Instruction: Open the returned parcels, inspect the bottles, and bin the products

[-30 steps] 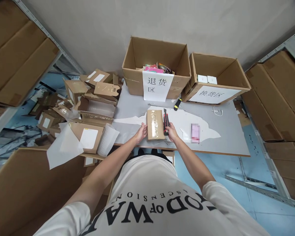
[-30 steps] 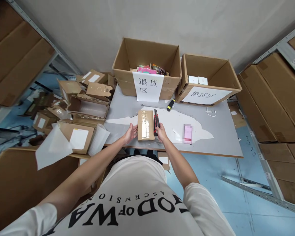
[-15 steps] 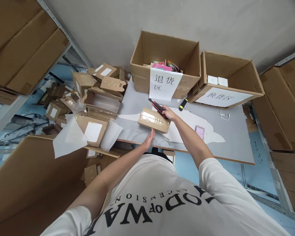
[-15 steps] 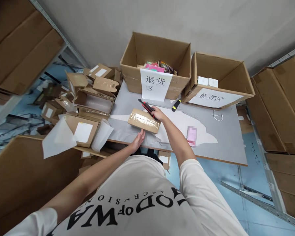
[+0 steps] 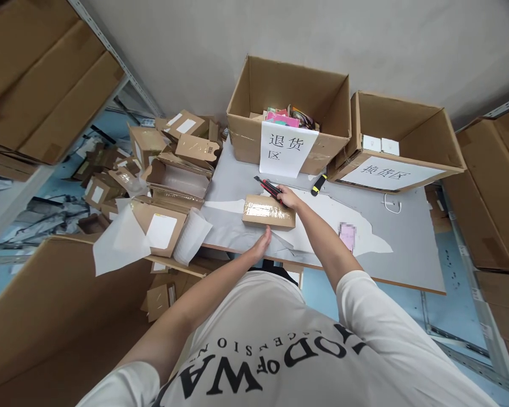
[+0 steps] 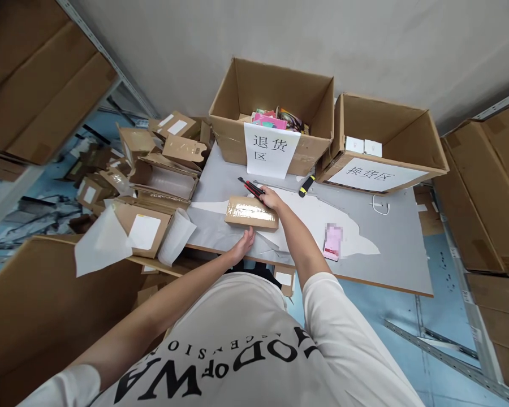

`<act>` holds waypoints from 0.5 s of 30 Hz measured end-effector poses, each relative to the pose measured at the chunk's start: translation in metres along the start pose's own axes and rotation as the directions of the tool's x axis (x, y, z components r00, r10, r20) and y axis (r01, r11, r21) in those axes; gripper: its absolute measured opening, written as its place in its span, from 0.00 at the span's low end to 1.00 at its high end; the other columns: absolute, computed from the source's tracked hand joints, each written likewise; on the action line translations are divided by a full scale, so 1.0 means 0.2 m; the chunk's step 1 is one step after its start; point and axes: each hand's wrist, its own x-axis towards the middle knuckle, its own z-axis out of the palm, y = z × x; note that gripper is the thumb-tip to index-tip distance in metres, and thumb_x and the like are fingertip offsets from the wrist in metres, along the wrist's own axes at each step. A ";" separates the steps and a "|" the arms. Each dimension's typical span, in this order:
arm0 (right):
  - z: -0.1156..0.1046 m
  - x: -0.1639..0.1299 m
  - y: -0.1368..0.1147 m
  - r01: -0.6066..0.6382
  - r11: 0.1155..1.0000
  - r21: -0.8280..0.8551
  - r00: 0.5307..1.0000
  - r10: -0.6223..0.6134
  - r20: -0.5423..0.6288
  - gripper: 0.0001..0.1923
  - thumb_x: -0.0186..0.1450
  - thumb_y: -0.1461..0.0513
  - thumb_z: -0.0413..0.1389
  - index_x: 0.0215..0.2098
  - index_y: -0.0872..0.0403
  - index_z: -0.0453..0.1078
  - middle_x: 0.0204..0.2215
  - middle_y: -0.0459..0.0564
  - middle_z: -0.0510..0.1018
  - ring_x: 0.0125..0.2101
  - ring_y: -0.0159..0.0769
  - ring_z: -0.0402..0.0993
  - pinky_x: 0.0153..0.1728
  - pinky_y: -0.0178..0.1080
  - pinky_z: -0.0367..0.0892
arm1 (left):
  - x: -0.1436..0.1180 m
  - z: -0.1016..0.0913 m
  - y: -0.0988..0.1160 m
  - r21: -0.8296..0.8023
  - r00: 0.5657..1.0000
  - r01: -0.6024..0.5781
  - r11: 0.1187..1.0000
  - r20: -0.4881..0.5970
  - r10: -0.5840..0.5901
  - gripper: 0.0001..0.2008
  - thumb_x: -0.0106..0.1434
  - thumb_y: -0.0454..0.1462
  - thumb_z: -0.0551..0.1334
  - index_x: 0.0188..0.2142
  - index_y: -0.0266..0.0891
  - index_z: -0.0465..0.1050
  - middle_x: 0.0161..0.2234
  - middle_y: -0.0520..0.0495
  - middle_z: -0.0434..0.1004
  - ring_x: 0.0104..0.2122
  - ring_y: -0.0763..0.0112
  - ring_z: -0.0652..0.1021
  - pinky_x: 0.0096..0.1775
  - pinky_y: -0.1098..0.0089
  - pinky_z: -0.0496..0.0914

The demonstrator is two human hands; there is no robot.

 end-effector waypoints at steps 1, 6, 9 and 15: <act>0.00 0.00 -0.01 -0.019 0.999 -0.042 0.999 0.020 0.029 0.14 0.46 0.70 0.55 0.30 0.51 0.70 0.23 0.41 0.75 0.27 0.36 0.68 0.33 0.40 0.67 | 0.00 0.00 0.01 0.007 1.000 0.006 1.000 0.002 -0.006 0.41 0.62 0.63 0.43 0.68 0.47 0.39 0.69 0.52 0.34 0.67 0.61 0.38 0.65 0.55 0.39; -0.01 -0.05 -0.08 0.027 0.996 -0.087 0.999 -0.031 -0.042 0.16 0.47 0.68 0.52 0.34 0.51 0.69 0.28 0.43 0.75 0.33 0.39 0.70 0.38 0.41 0.67 | -0.03 -0.02 0.04 0.119 0.998 0.041 0.992 -0.057 -0.035 0.43 0.61 0.63 0.48 0.68 0.44 0.43 0.68 0.48 0.36 0.67 0.55 0.41 0.64 0.51 0.40; -0.08 -0.19 -0.10 0.148 0.986 0.081 0.977 -0.133 -0.164 0.16 0.48 0.67 0.51 0.37 0.50 0.66 0.36 0.45 0.77 0.40 0.40 0.72 0.41 0.42 0.67 | -0.07 -0.06 0.10 0.280 0.996 -0.002 0.960 -0.082 0.026 0.43 0.56 0.58 0.60 0.65 0.40 0.55 0.67 0.43 0.46 0.66 0.50 0.50 0.64 0.51 0.43; -0.29 -0.70 0.11 0.054 0.966 0.253 0.905 0.060 -0.421 0.16 0.51 0.62 0.52 0.40 0.48 0.60 0.34 0.44 0.78 0.21 0.30 0.71 0.23 0.36 0.66 | -0.06 -0.14 0.42 0.627 0.949 -0.239 0.741 -0.012 0.316 0.37 0.49 0.49 0.70 0.57 0.38 0.68 0.61 0.41 0.63 0.65 0.44 0.55 0.66 0.54 0.43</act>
